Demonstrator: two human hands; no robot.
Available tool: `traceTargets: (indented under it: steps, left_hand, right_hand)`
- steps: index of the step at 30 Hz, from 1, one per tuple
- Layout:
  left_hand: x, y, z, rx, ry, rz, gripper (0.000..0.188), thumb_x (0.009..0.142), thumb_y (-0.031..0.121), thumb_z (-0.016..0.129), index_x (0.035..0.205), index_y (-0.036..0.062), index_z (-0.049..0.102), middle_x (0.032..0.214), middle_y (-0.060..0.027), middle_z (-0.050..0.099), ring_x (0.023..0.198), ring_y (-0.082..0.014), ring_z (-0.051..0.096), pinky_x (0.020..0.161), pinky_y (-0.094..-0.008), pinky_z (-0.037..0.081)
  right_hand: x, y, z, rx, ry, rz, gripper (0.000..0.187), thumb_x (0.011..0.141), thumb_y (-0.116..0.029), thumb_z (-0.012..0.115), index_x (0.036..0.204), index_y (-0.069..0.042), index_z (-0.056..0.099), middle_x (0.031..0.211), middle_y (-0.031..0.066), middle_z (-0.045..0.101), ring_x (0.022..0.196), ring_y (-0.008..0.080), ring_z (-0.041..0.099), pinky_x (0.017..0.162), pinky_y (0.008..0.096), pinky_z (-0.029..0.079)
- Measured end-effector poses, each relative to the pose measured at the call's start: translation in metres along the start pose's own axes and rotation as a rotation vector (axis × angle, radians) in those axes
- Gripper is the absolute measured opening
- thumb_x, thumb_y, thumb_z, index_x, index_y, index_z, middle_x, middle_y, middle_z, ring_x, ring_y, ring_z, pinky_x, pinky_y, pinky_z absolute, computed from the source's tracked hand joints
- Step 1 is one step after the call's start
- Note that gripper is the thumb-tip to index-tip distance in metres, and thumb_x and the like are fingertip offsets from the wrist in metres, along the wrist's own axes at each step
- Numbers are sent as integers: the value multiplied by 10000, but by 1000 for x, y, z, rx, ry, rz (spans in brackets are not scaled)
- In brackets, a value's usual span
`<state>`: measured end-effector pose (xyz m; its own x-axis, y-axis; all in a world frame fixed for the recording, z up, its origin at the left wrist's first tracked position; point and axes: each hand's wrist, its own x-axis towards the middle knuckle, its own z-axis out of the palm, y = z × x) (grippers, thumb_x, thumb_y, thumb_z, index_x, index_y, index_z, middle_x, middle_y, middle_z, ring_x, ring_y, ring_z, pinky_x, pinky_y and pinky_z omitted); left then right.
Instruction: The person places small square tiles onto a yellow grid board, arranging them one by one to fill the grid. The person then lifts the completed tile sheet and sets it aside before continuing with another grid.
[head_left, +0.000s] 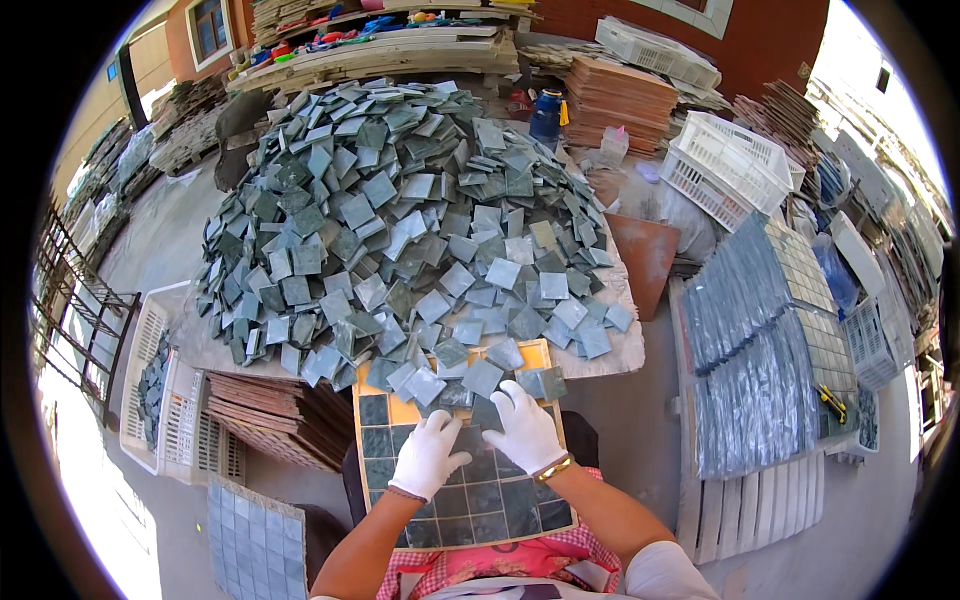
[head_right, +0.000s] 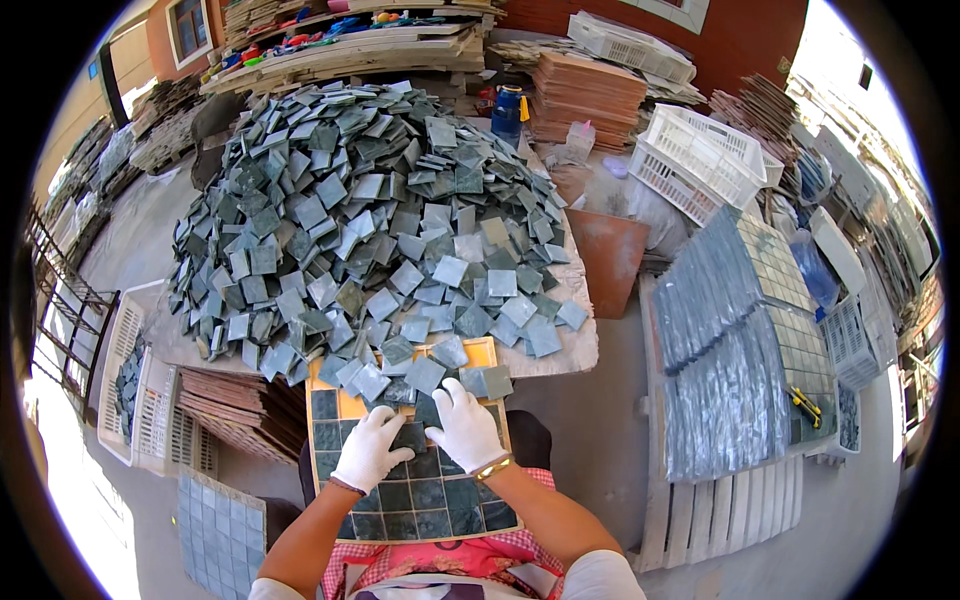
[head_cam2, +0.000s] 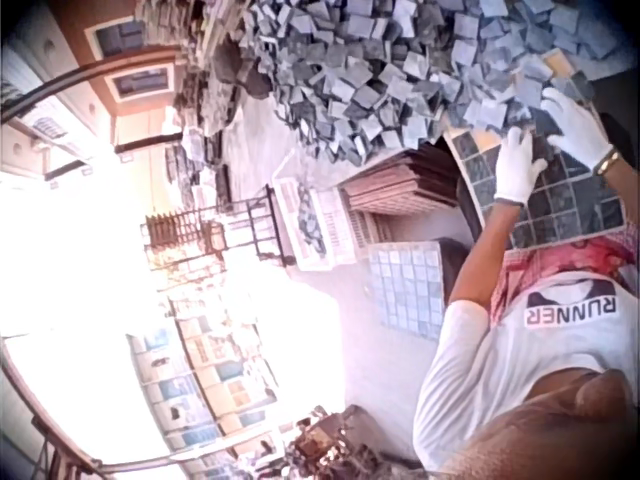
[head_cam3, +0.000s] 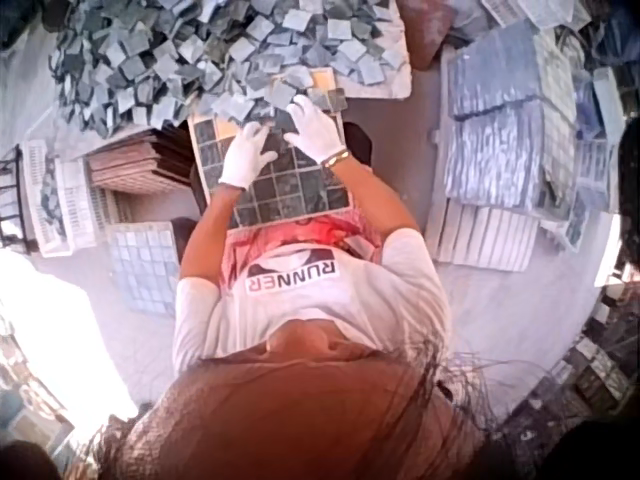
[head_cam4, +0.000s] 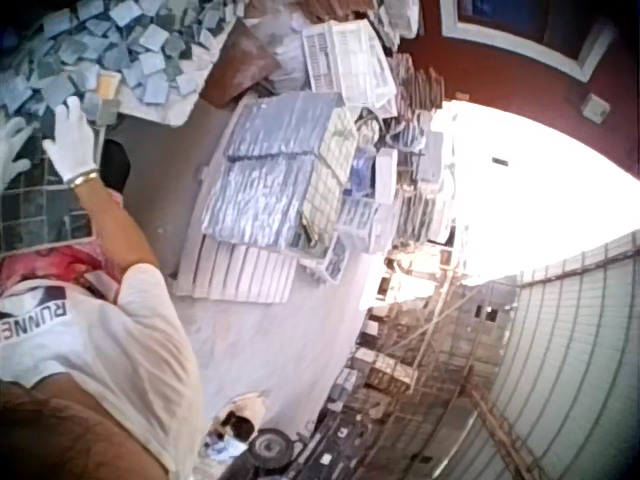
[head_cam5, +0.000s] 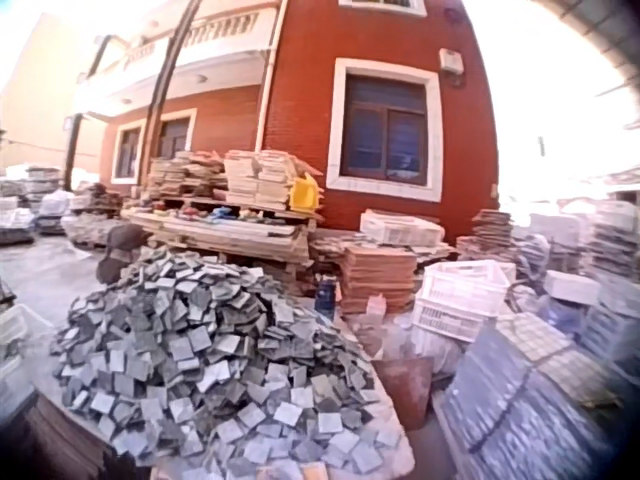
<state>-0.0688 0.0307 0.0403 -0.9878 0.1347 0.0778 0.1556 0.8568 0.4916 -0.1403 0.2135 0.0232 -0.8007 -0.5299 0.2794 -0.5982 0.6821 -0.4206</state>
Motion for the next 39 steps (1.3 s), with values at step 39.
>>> traceTargets:
  steps: [39]
  left_hand:
    - [51,26,4,242,261,90,776,628,329,824,1322,189,505,1379,-131,409,1218,-353,396,1007,-523,329]
  right_hand:
    - [18,75,-49,-2,-158,88,597,702,-330,781,1187,-88,531,1189,130,526,1038,324,576,853,413,506]
